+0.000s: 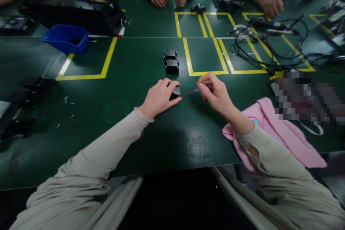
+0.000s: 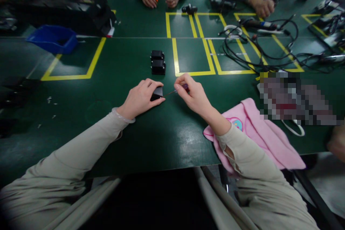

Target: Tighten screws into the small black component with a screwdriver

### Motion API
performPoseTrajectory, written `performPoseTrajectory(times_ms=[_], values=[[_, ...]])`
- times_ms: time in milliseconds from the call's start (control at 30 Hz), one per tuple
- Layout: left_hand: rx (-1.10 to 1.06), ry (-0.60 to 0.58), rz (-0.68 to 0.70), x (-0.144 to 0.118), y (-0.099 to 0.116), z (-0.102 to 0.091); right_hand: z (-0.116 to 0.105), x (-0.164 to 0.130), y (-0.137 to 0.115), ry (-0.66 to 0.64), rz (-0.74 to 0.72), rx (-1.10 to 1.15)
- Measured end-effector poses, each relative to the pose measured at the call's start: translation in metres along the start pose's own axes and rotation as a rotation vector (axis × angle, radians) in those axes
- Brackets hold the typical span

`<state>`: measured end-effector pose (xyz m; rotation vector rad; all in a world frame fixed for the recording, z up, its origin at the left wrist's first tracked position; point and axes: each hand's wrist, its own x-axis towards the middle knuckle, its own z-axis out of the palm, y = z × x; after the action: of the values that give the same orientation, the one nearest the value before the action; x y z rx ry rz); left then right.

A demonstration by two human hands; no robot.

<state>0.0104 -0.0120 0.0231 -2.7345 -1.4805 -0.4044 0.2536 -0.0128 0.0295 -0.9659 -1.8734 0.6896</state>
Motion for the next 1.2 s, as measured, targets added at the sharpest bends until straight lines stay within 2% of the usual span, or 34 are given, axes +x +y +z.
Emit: performPoseTrajectory(times_ms=[1200], values=[[-0.005, -0.009, -0.004, 0.0003, 0.0005, -0.0009, 0.0009, -0.0010, -0.0018, 0.020, -0.019, 0.021]])
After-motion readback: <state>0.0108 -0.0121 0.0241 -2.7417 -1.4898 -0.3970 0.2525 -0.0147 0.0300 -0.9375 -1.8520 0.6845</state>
